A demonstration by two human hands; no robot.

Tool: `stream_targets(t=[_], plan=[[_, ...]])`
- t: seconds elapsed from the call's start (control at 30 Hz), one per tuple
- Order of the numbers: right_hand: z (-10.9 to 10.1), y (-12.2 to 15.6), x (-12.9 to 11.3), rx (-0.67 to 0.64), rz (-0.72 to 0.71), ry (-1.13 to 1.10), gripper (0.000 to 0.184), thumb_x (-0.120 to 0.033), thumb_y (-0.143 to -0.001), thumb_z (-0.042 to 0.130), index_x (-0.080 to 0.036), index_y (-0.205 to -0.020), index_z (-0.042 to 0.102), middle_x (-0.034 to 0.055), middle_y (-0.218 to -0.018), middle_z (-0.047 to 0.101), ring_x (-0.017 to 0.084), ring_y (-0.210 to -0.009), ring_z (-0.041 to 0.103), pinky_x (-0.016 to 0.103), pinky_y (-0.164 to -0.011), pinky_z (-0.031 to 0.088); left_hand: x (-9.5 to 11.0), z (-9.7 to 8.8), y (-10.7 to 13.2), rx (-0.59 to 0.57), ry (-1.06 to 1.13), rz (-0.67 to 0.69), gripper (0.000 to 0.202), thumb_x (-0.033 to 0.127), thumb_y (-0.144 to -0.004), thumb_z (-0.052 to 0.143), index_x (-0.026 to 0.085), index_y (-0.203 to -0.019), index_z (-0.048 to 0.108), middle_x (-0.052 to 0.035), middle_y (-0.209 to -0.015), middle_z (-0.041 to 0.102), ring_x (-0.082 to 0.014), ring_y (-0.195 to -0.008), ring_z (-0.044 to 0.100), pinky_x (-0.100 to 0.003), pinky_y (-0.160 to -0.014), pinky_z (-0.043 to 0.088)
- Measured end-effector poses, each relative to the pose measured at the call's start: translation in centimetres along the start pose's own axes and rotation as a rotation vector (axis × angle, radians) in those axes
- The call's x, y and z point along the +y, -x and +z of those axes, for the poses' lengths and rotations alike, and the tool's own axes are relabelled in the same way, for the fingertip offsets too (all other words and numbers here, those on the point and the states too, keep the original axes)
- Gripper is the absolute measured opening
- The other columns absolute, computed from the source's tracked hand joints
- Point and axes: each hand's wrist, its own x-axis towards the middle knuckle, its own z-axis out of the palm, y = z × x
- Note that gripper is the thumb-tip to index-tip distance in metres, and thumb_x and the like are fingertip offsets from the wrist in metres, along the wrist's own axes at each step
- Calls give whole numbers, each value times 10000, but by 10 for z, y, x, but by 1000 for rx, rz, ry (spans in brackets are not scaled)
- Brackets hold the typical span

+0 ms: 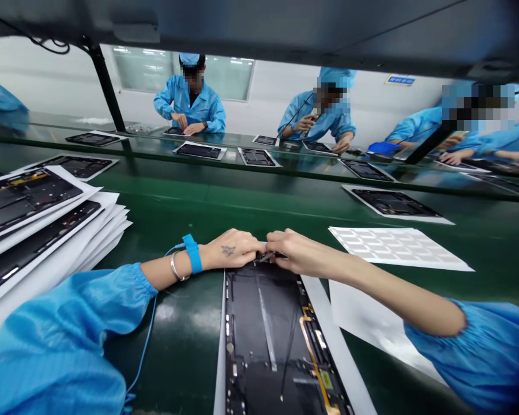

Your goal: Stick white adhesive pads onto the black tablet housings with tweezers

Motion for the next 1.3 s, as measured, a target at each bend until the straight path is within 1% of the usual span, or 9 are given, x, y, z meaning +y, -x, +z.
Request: stream_targets(t=[0.23,0.4,0.47,0.53,0.67,0.8,1.03,1.17,1.3], plan=[[2,0,3,-54,-79,188,172,-35,-812,483,-172,-827,585,59,-837,571,190,-747,538,322,-680,320,0,2,1,-11,-50,34,242,73,-896,448,164,-951,666,-35,-908,711,-171,-856,629,-267,-774,473],[5,19,22,-69,41,116,148,-85,-833,489,-183,-767,578,57,-815,578,177,-697,545,304,-642,344,1,4,1,-37,-141,70,222,97,-911,452,156,-965,659,-55,-906,701,-188,-865,612,-273,-730,470],[9,28,26,-25,109,14,147,-136,-866,490,-187,-766,585,53,-804,583,171,-676,551,292,-632,379,1,4,1,-34,-160,80,208,106,-922,453,152,-946,655,-55,-879,694,-187,-840,603,-271,-711,464],[17,35,23,99,173,-54,156,-141,-872,484,-185,-793,612,53,-790,588,180,-695,569,294,-643,411,1,4,1,-27,-171,86,196,112,-929,456,151,-926,649,-53,-858,687,-185,-820,596,-270,-702,458],[37,45,3,340,176,-149,251,-139,-894,484,-187,-1029,690,66,-851,623,200,-814,616,320,-733,460,2,3,0,-23,-181,96,188,116,-934,456,155,-897,636,-47,-848,682,-179,-808,591,-268,-694,451],[47,53,-7,337,149,-186,303,-260,-928,546,-223,-1193,689,62,-854,616,198,-786,622,336,-724,482,3,2,0,-33,-188,94,203,119,-941,437,153,-903,634,-52,-864,685,-183,-817,588,-275,-699,456],[40,65,6,371,237,-288,260,-148,-883,501,-209,-973,737,55,-807,635,197,-771,644,315,-691,510,2,4,1,-33,-170,85,220,108,-934,432,150,-941,648,-53,-886,695,-193,-851,600,-275,-703,462],[39,59,4,402,274,-333,235,-184,-893,506,-209,-988,720,56,-822,663,196,-766,661,321,-703,527,2,5,0,-23,-169,86,218,111,-933,438,151,-913,651,-50,-858,690,-188,-826,598,-274,-700,460],[40,51,1,366,220,-295,239,-180,-902,505,-206,-1026,708,64,-858,678,206,-795,665,328,-713,528,2,6,-1,-23,-151,76,195,104,-920,466,155,-911,653,-44,-866,692,-186,-842,603,-273,-713,462]])
